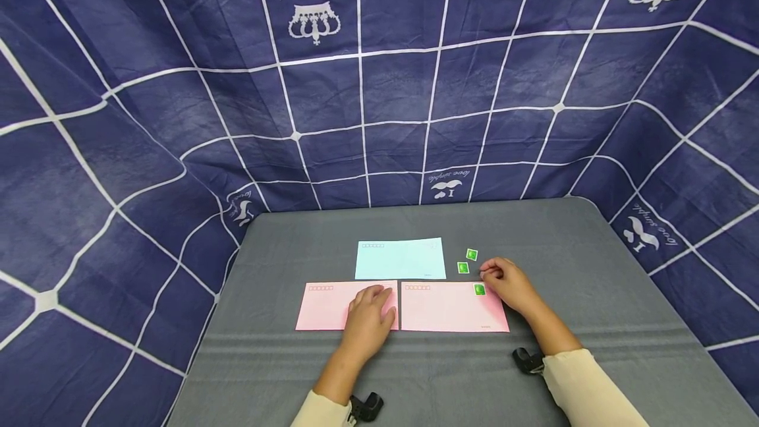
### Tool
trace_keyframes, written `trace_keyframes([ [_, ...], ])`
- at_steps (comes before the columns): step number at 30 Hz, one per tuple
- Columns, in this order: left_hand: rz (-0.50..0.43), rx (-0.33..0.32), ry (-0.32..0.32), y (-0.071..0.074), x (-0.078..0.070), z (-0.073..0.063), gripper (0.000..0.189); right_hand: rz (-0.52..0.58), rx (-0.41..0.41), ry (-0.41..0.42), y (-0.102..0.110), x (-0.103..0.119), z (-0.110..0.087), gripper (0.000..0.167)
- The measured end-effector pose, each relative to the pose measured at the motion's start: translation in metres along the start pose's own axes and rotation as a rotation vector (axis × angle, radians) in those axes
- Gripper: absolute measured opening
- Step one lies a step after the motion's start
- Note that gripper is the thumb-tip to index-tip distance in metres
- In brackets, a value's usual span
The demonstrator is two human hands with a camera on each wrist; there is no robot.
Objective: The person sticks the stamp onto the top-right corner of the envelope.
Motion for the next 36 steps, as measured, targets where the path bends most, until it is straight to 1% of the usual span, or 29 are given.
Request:
trace_keyframes([
  [5,0.008,-0.025,0.0,0.005,0.006,-0.003,0.04,-0.026,-0.006,-0.013,0.0,-0.002,0.002,0.013],
  [11,0.001,-0.033,0.048,0.01,0.017,-0.005,0.042,-0.07,-0.004,-0.021,0.0,-0.004,0.005,0.014],
  [18,0.01,-0.036,0.049,0.017,0.025,-0.007,0.045,-0.072,0.017,-0.042,-0.002,-0.006,0.011,0.017],
  [22,0.004,-0.026,0.084,0.021,0.032,-0.01,0.046,-0.074,0.031,-0.057,-0.005,-0.009,0.015,0.018],
  [27,0.018,-0.02,0.121,0.023,0.042,-0.013,0.049,-0.07,0.039,-0.065,-0.007,-0.011,0.019,0.02],
  [32,0.031,-0.012,0.146,0.028,0.048,-0.015,0.052,-0.074,0.04,-0.063,-0.007,-0.009,0.022,0.021],
  [36,0.037,-0.019,0.164,0.033,0.053,-0.016,0.053,-0.073,0.046,-0.066,-0.007,-0.008,0.027,0.023],
])
Point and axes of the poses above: each hand's wrist, its own z-axis towards the middle knuckle, its own y-axis out of the back of the hand, x = y × z, the point moved 8 cm from there along z, towards the middle knuckle, and after that the axes turned 14 degrees about -z, right-handed, at the moved point
